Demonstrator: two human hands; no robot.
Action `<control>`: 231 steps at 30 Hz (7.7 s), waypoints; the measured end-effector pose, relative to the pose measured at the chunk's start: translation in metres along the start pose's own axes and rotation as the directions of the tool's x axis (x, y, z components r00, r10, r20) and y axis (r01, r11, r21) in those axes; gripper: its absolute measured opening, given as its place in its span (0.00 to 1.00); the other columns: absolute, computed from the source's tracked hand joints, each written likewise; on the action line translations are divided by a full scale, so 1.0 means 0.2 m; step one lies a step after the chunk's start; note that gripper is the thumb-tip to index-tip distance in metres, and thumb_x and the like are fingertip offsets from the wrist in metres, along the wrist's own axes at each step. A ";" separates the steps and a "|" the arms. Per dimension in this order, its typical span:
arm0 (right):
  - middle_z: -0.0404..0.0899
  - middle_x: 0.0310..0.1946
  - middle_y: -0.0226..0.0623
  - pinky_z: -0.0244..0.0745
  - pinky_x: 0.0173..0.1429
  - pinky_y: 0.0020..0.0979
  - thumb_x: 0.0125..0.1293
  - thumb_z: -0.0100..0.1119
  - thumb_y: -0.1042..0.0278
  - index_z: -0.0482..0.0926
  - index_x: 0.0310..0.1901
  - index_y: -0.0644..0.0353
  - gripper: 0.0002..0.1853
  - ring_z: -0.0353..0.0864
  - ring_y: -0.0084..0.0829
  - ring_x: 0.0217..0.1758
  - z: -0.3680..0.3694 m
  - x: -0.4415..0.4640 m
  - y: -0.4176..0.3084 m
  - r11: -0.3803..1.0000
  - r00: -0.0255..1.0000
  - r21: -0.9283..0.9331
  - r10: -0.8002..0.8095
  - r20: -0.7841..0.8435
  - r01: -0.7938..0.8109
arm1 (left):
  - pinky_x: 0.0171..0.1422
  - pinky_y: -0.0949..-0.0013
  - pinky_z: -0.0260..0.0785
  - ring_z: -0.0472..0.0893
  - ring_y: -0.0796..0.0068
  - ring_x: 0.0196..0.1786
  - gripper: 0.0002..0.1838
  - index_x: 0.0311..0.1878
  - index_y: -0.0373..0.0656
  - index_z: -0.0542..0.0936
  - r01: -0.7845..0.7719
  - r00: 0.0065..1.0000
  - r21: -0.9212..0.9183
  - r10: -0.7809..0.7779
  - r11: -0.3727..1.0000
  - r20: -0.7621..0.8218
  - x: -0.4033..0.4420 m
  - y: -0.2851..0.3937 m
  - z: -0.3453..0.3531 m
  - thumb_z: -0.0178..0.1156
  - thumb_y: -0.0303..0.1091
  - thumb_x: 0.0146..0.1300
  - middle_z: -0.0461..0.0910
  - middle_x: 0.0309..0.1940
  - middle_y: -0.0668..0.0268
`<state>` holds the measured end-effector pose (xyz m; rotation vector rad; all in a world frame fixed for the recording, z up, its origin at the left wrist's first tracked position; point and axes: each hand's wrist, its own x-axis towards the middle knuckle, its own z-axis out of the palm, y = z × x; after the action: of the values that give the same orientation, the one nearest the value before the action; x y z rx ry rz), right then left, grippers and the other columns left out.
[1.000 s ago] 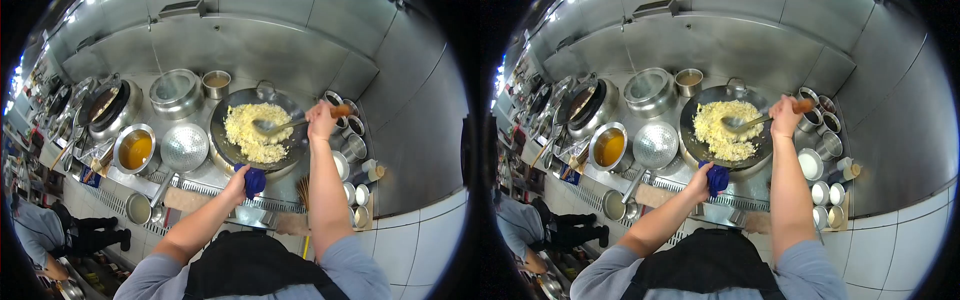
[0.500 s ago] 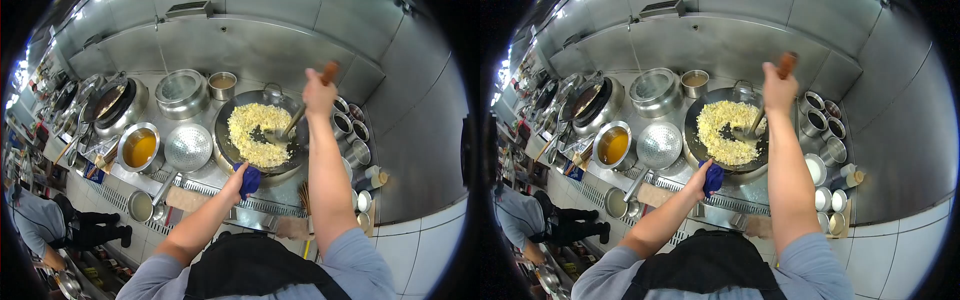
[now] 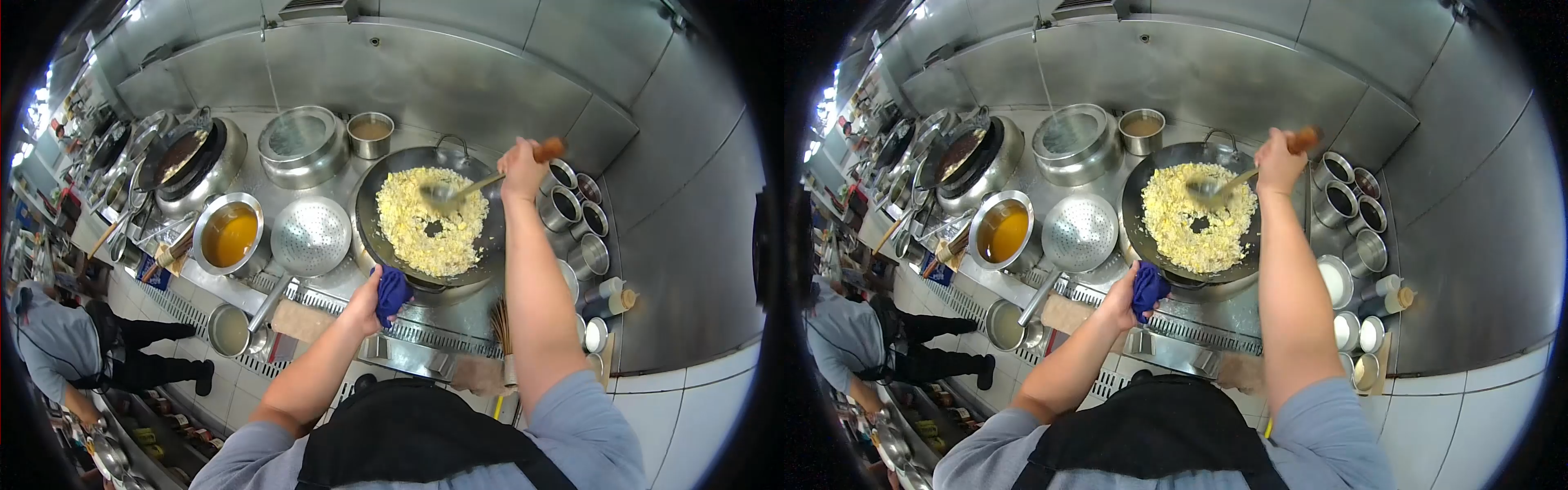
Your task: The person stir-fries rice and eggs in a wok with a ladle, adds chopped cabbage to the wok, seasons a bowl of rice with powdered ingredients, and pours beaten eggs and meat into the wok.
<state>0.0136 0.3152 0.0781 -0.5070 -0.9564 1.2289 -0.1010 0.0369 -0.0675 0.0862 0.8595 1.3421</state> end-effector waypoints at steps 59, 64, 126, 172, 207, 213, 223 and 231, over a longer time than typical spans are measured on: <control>0.62 0.15 0.24 0.56 0.25 0.22 0.61 0.55 0.73 0.63 0.20 0.57 0.15 0.59 0.16 0.18 0.23 -0.68 -0.77 0.941 0.822 -0.213 -0.101 0.561 0.261 | 0.21 0.66 0.63 0.73 0.71 0.24 0.09 0.38 0.46 0.72 0.189 0.928 0.311 -0.066 0.931 -0.366 -0.20 -0.39 -0.16 0.54 0.30 0.51 0.74 0.25 0.66; 0.62 0.14 0.24 0.58 0.25 0.22 0.61 0.55 0.73 0.62 0.18 0.57 0.16 0.61 0.17 0.17 0.09 -0.74 -0.46 0.941 0.849 -0.337 0.177 0.498 0.002 | 0.20 0.68 0.59 0.70 0.72 0.21 0.07 0.36 0.49 0.72 -0.014 0.979 0.118 0.038 0.993 -0.198 -0.12 0.02 0.19 0.56 0.34 0.53 0.73 0.24 0.67; 0.76 0.50 0.43 0.69 0.60 0.34 0.44 0.77 0.64 0.68 0.55 0.67 0.37 0.76 0.36 0.54 -2.64 -0.08 -0.43 0.389 0.831 -0.861 -0.314 -0.458 -0.328 | 0.27 0.73 0.70 0.77 0.75 0.25 0.18 0.40 0.44 0.76 0.095 0.910 0.159 -0.021 0.983 -0.415 -0.14 -0.22 -0.07 0.59 0.50 0.62 0.81 0.30 0.67; 0.79 0.46 0.52 0.73 0.54 0.39 0.48 0.68 0.53 0.67 0.57 0.62 0.36 0.79 0.47 0.51 -0.29 -0.76 -0.40 -0.314 0.654 -0.829 0.752 0.080 0.462 | 0.30 0.75 0.71 0.80 0.76 0.31 0.17 0.45 0.40 0.77 -0.022 0.979 0.032 0.028 0.999 -0.204 -0.53 -0.20 -0.47 0.61 0.43 0.61 0.81 0.35 0.66; 0.71 0.50 0.45 0.67 0.59 0.37 0.57 0.63 0.68 0.67 0.59 0.65 0.28 0.70 0.36 0.54 -1.67 -0.37 -0.61 0.034 0.902 -0.995 -0.425 0.073 0.097 | 0.28 0.63 0.73 0.81 0.73 0.31 0.29 0.50 0.47 0.74 0.010 0.998 0.067 -0.006 0.998 -0.059 -0.06 -0.16 -0.05 0.37 0.62 0.69 0.81 0.36 0.66; 0.73 0.47 0.52 0.76 0.49 0.41 0.57 0.62 0.58 0.50 0.70 0.58 0.43 0.76 0.47 0.52 -0.76 -1.10 -0.38 -0.032 0.621 -0.815 0.665 0.415 0.578 | 0.27 0.66 0.71 0.79 0.73 0.29 0.28 0.48 0.49 0.76 0.027 0.997 0.168 -0.014 0.985 -0.082 0.22 -0.11 -0.02 0.40 0.63 0.68 0.81 0.34 0.67; 0.79 0.30 0.52 0.73 0.40 0.48 0.67 0.49 0.59 0.60 0.68 0.43 0.27 0.80 0.52 0.35 -1.14 -1.11 -0.52 -0.264 0.852 -0.935 0.519 0.071 0.239 | 0.23 0.64 0.71 0.78 0.65 0.25 0.12 0.37 0.42 0.74 0.122 0.986 0.052 -0.115 0.991 -0.120 0.37 -0.09 0.03 0.58 0.41 0.60 0.78 0.27 0.61; 0.80 0.34 0.47 0.73 0.45 0.40 0.65 0.55 0.55 0.66 0.65 0.39 0.26 0.81 0.43 0.38 -1.05 -1.01 -1.14 0.170 0.481 -0.903 0.800 0.360 0.394 | 0.19 0.64 0.61 0.74 0.65 0.26 0.10 0.41 0.43 0.68 -0.053 0.967 -0.021 0.046 0.998 -0.249 -0.12 -0.22 0.28 0.53 0.31 0.56 0.74 0.30 0.60</control>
<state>0.3072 0.0909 0.0765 -1.1825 -2.8351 0.9181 -0.0317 0.0266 -0.0386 -0.0845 1.0548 1.4310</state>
